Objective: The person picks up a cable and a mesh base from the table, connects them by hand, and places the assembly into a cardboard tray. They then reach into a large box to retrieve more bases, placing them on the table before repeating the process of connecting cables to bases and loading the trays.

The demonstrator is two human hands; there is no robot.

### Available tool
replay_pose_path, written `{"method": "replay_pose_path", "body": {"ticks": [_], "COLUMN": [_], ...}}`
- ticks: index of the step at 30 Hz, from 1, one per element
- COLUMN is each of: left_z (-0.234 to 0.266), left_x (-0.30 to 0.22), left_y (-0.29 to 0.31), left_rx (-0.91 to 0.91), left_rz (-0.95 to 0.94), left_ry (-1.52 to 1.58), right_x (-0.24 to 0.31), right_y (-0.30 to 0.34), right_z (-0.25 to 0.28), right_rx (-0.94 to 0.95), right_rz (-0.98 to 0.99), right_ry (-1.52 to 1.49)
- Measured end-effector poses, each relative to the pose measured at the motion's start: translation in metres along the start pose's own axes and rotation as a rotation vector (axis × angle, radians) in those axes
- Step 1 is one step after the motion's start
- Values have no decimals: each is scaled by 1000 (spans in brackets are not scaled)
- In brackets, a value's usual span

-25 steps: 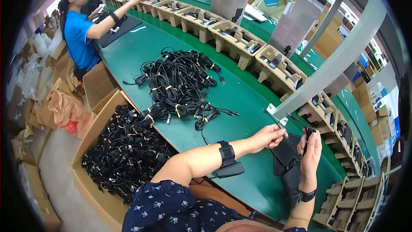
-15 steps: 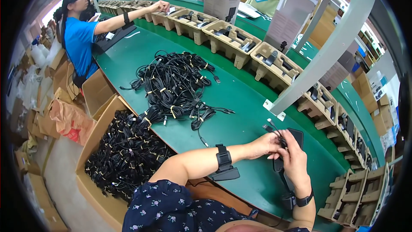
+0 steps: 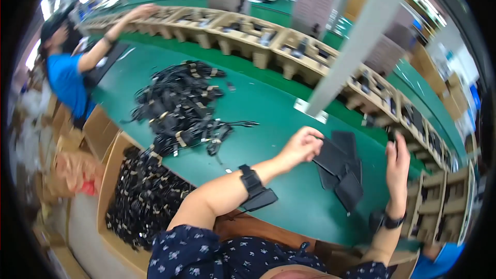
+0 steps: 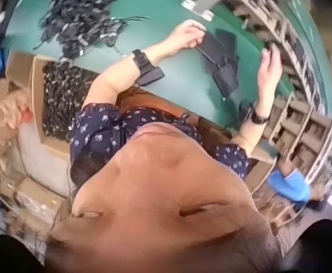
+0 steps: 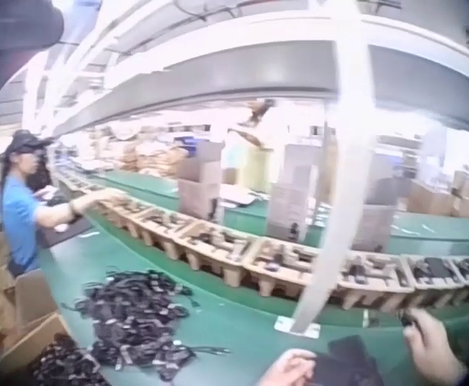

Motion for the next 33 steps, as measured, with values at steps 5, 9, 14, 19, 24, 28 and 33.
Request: {"method": "replay_pose_path", "body": {"ticks": [5, 9, 14, 19, 24, 28, 33], "left_z": [4, -6, -12, -6, -4, -3, -5], "left_x": [9, 14, 15, 12, 7, 7, 10], "left_y": [-5, -11, -12, -10, -11, -10, -12], "left_rx": [-65, -22, 10, 0, -21, -28, -25], "left_rz": [-196, -182, -162, -122, -92, -96, -102], "left_ry": [-318, -356, -379, -408, -394, -372, -360], "right_x": [-19, -52, -72, -88, -99, -102, -130], "right_y": [-62, -108, -148, -185, -215, -232, -245], "right_z": [41, 78, 99, 84, 57, 34, 14], "right_rx": [-391, -599, -535, -346, -155, -45, -145], "right_rz": [9, -53, -249, -262, -161, -198, -370], "right_ry": [251, 426, 633, 775, 1149, 991, 844]}}
Point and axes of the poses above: each hand's wrist, its own y-axis away from the middle knuckle, its own z-axis out of the back of the hand, x = y × z, the point moved 1 cm from there along -y, towards the middle knuckle, and after that the axes turned 15 degrees about -z, right-handed, at the moved point
